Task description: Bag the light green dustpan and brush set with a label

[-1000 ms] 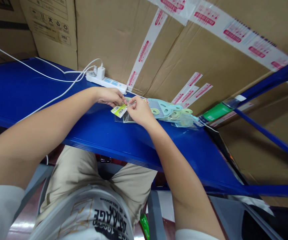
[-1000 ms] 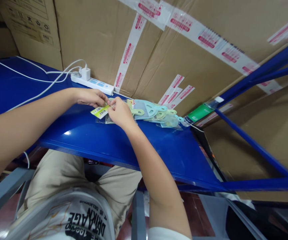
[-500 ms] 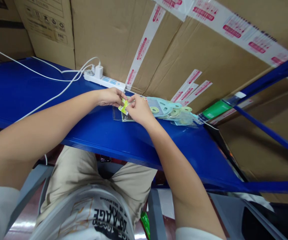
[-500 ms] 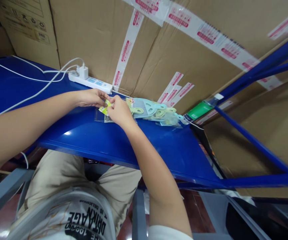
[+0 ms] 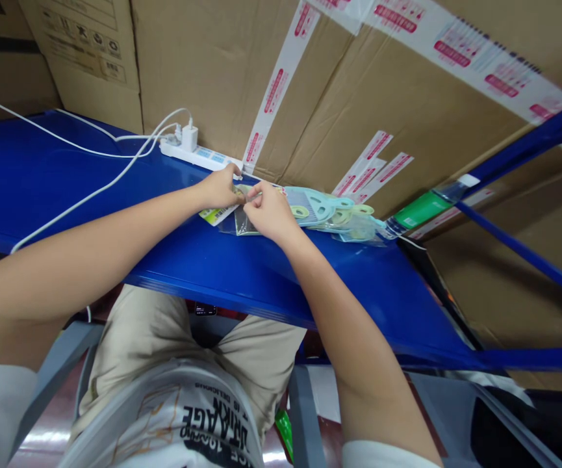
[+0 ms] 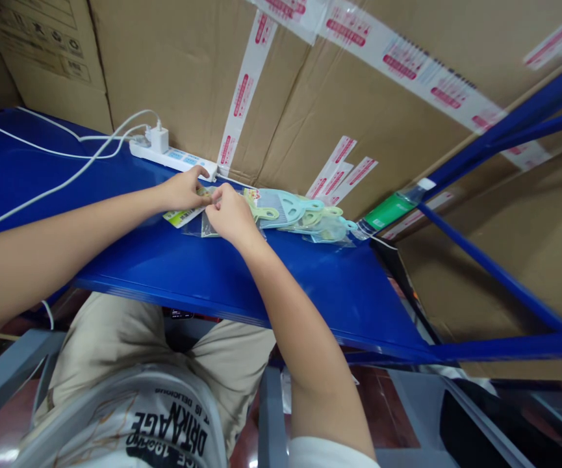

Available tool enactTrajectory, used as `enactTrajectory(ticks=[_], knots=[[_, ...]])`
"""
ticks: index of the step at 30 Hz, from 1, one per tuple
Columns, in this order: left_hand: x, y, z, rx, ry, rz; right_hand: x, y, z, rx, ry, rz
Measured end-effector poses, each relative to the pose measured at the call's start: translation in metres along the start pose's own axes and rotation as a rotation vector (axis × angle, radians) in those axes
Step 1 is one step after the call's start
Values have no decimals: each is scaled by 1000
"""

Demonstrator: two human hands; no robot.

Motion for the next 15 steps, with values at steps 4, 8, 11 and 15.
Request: enactTrajectory(ticks=[4,8,11,15], knots=[[-3,1,1,76,32,33,0,-1,1,9,3,-12],[-5,5,7,105,69,91,0,-1,3,16,2,-50],[-9,8,7,104,153,143,0,-1,4,15,-8,-51],[-12,10,4,61,256,156,1,-4,2,19,3,-21]])
Point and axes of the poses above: each hand's wrist, its own x-axis towards the middle knuckle, its own z-axis out of the back of the hand, y = z × x, the point moved 10 cm from there along x, towards the middle knuckle, and after that the axes turned 9 degrees about z, right-handed, at the moved point
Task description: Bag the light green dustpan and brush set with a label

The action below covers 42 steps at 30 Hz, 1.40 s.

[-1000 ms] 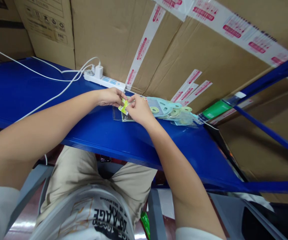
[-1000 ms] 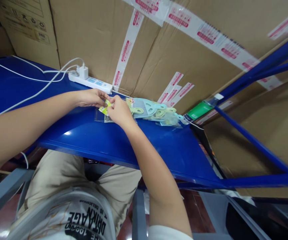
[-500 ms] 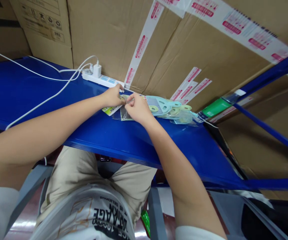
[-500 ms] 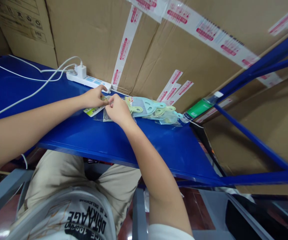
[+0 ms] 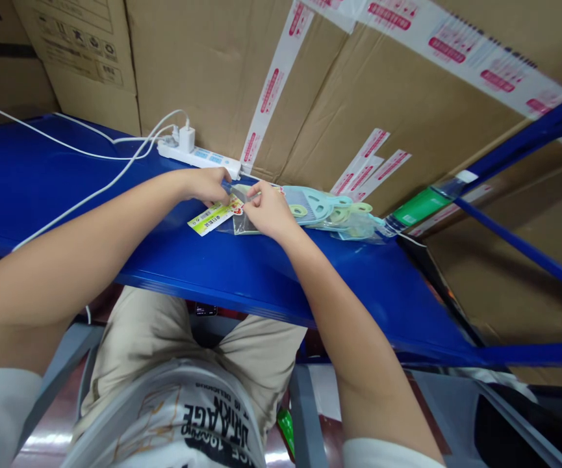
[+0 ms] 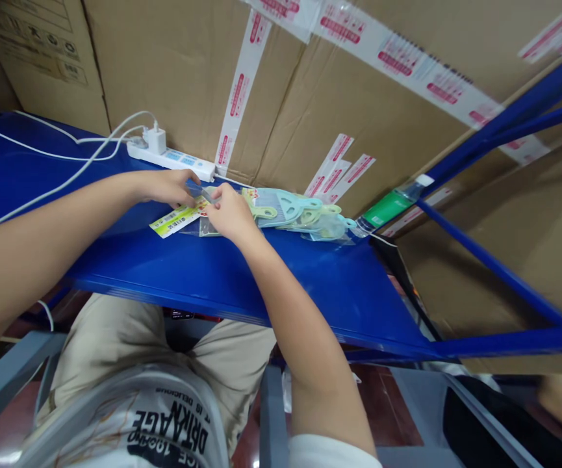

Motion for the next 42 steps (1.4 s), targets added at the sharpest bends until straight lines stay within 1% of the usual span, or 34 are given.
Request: enactTrajectory(ticks=[3,7,13,17,22,26,28,32,34,37,42], knots=[[2,0,-2,33,38,-27,1,-1,-1,6,7,15],[7,0,-3,5,64,-53,0,-1,0,2,14,-25],[19,6,5,-209,-38,-38,-2,1,0,-1,23,-39],[25,11,7,-356,-47,-6,0,0,0,13,16,-6],[28,10,3,-509,-85,-2,0,-2,0,-4,1,-12],[28,10,-2,-587,-114,7,-1,0,1,-19,12,-28],[26,10,-3,-596,-94,10,-1,0,1,-21,14,-30],[18,11,-9,-562,30,31,0,-1,1,-13,10,-12],[14,9,-10,-526,60,10,0,-2,1,-6,7,-4],[13,6,-8,-481,41,-20,1,-3,0,-3,-3,4],[18,9,-2,-507,-13,8,2,-3,1,-2,-2,18]])
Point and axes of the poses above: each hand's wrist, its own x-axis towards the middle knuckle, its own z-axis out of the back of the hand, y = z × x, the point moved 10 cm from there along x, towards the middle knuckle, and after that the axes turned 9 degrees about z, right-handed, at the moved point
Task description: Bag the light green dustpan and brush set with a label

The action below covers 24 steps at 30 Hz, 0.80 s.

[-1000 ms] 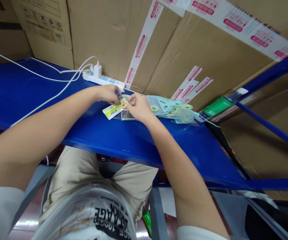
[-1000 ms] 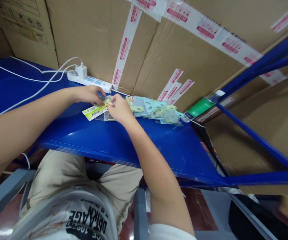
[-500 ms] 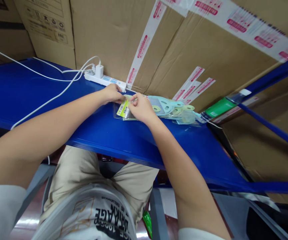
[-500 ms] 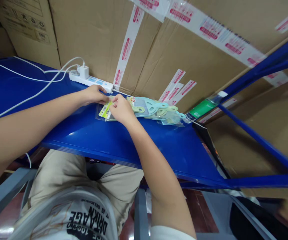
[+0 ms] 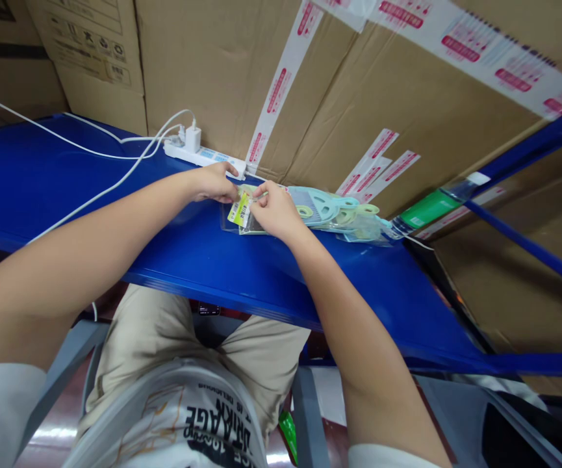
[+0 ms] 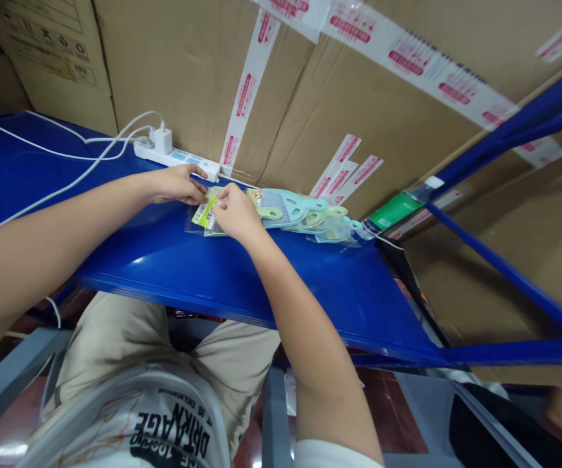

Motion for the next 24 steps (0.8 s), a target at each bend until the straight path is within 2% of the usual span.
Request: enactTrajectory(ticks=[9,24], knots=[[4,-6,8,-84,-82,-52,-1,1,0,20,-1,-33],[13,-8,12,-73,-67,-72,-2,2,-1,2,16,-29]])
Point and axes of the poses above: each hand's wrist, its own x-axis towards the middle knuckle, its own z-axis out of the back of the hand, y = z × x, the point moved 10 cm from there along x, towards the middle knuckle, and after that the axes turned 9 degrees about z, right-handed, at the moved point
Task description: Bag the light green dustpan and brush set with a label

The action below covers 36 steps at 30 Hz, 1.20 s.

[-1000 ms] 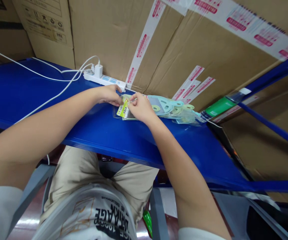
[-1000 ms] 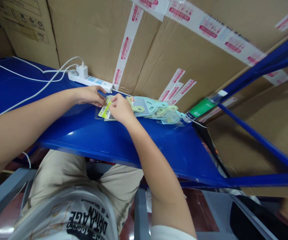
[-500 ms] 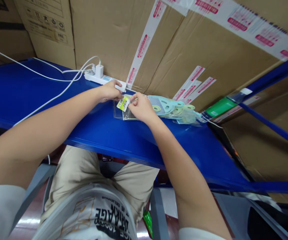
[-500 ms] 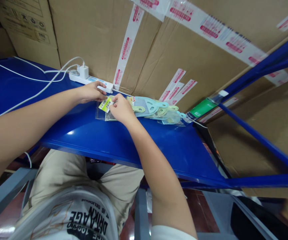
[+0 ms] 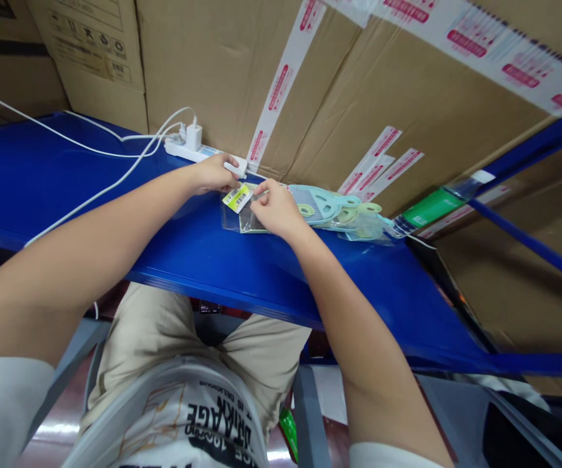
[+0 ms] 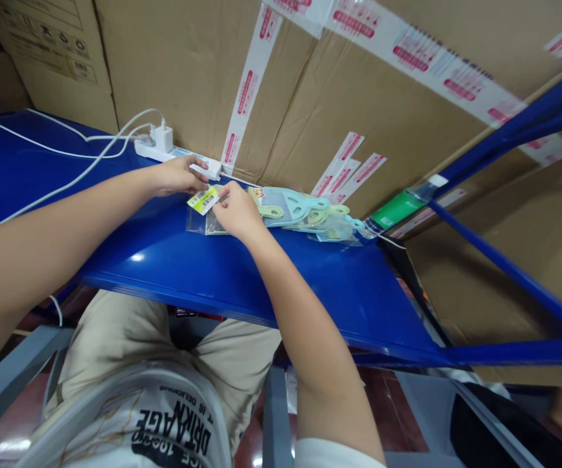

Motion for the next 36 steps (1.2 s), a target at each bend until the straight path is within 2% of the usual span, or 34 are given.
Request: enactTrajectory(ticks=[12,19,24,27,29,32,34,36], knots=[[0,-3,-5,20,9,-16,0,1,0,0,10,-18],[-10,11,-18,-169,68,59,1,-3,-1,21,-9,12],[-16,11,-23,-182,67,52,3,-4,-5,-27,12,37],[-15,9,-26,-170,77,13,5,-6,10,-119,-18,74],[-15,6,-26,-174,78,-23,6,-16,34,-239,-86,60],[-16,3,-27,-153,75,-59,3,-47,73,-460,-177,-72],[-16,3,-27,-122,68,-64,2,-70,83,-554,-132,-175],[-16,3,-26,-109,65,-74,3,-87,79,-585,-36,-220]])
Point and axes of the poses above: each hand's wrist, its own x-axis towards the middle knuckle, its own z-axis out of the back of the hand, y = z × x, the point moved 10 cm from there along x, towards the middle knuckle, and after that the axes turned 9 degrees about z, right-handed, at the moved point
